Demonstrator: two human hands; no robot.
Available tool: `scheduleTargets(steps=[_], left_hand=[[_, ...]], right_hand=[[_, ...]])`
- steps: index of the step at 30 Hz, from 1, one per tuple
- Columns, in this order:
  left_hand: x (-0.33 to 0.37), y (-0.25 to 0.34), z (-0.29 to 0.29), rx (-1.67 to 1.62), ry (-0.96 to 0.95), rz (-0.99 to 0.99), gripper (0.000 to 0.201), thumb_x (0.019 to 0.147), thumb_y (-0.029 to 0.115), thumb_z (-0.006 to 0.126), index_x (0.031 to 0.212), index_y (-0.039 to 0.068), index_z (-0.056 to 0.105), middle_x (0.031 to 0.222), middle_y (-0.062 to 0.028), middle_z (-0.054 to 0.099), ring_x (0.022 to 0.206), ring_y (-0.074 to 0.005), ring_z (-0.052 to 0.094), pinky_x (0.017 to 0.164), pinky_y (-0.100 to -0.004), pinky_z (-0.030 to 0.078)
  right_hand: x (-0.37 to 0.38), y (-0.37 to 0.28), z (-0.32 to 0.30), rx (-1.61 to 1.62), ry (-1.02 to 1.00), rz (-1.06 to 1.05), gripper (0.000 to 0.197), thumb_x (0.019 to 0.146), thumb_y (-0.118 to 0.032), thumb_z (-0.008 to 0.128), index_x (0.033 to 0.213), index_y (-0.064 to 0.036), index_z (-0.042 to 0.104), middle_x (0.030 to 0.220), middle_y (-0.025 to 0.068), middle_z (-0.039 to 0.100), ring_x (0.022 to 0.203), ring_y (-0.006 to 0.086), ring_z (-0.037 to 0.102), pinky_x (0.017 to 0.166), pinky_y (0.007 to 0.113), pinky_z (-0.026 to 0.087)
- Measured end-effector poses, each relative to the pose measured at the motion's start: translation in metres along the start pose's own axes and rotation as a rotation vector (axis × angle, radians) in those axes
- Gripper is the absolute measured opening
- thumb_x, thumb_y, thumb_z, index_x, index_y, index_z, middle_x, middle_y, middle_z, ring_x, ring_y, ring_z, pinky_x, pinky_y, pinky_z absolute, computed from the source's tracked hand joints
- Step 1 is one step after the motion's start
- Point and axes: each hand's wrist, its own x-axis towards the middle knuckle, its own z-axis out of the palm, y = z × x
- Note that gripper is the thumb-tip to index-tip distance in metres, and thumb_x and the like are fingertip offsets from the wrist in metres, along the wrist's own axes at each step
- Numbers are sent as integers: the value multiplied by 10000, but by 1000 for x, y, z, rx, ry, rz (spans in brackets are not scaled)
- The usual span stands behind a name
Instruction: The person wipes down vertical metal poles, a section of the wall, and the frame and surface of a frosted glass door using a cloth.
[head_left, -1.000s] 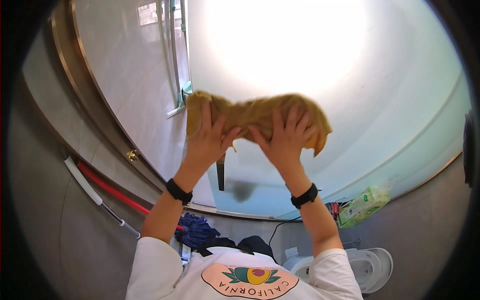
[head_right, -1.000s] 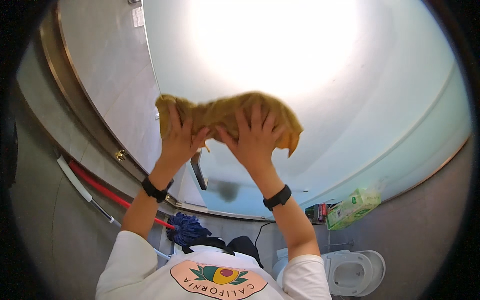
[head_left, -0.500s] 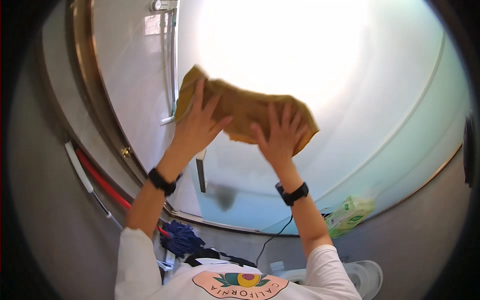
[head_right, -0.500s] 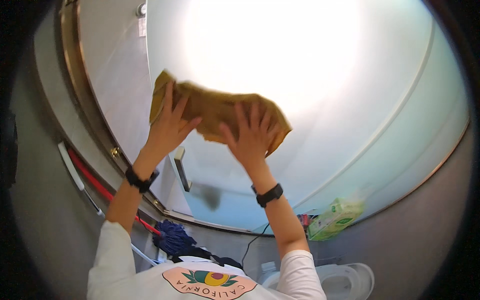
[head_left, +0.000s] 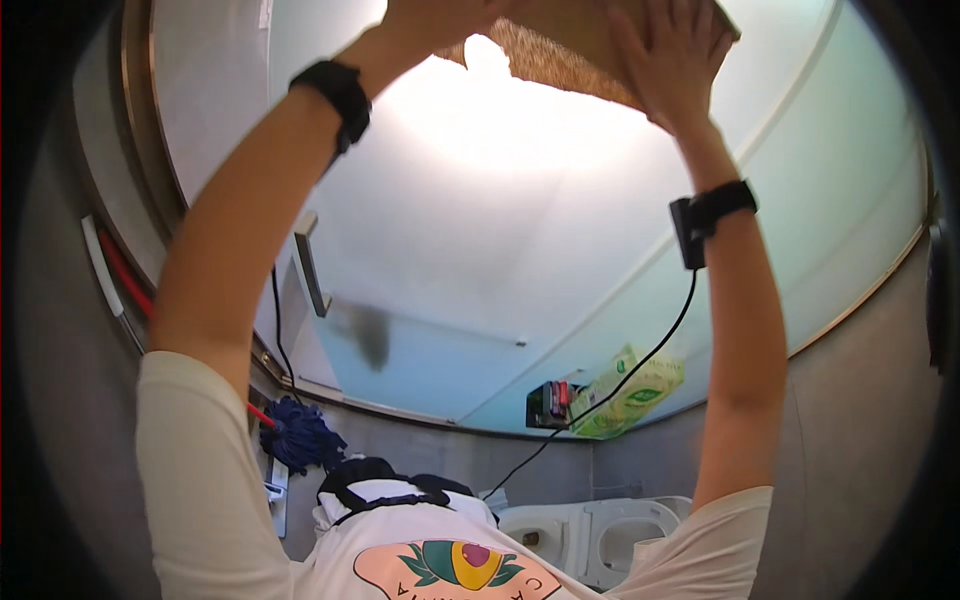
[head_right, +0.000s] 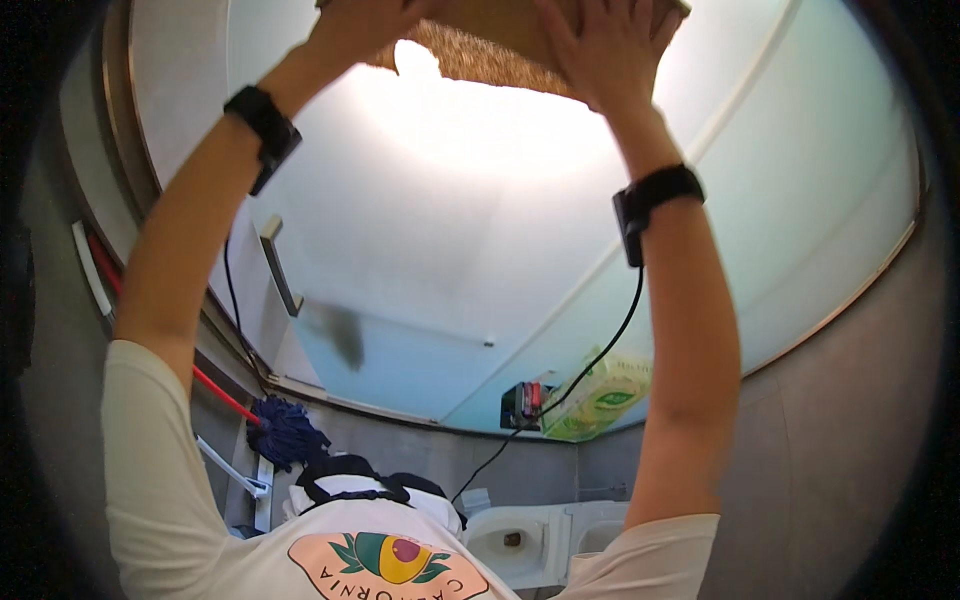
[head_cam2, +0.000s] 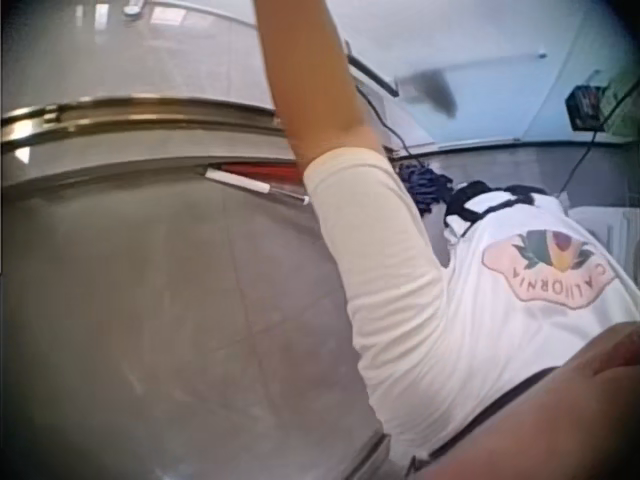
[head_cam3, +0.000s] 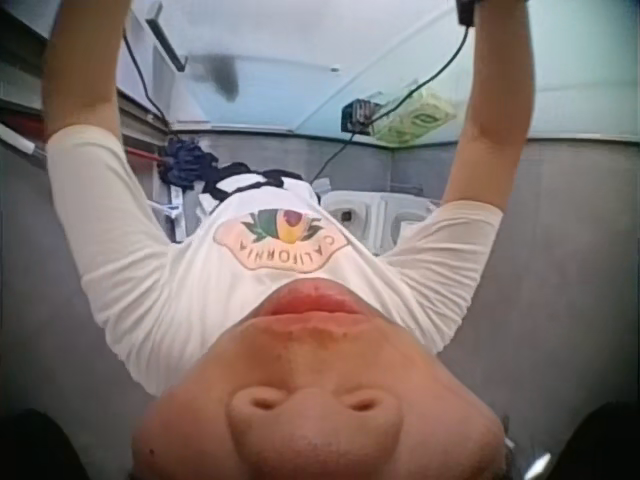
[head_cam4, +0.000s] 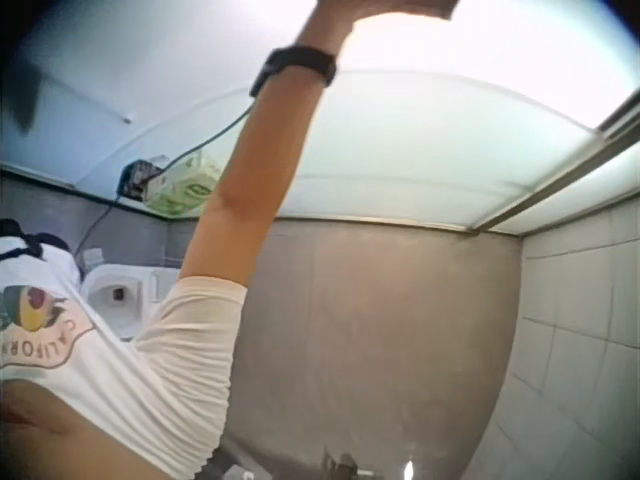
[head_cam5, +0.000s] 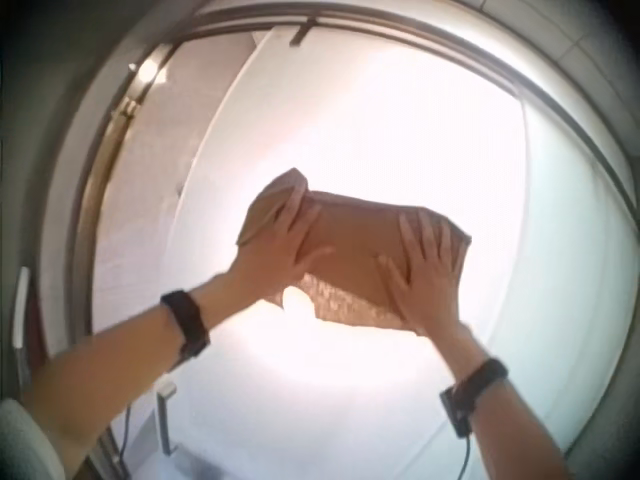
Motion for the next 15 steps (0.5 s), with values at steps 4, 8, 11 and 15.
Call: scheduleTargets(steps=[4,8,11,15], left_hand=[[36,-3,-5,101,105,128,442,921,253,451,1283,0,432,1391,-234,293,1193,-366,433,968,-406,425],[72,5,-17,56,321,62,311,872,112,469,1154,23,566,1241,-225,436,1033,-354,551,917,-389,453],[86,11,-19,27,258,71,225,838,106,493,998,27,631,1115,-182,508,925,-328,583,841,-387,472],[89,15,-30,120,165,-10,175,804,136,522,902,59,644,947,-118,603,885,-281,591,778,-395,477]], right_hand=[[14,19,-12,57,-13,26,662,921,-489,382,1439,-109,221,1486,136,199,1375,366,108,1102,531,78],[27,24,-23,133,-139,213,671,921,-533,331,1439,-120,222,1491,139,187,1381,351,104,1117,499,61],[19,33,-12,9,86,127,626,930,-501,342,1420,-117,278,1477,140,228,1379,345,123,1114,502,77],[15,43,-8,78,231,88,505,943,-405,382,1347,-103,402,1367,145,395,1321,328,261,1089,493,157]])
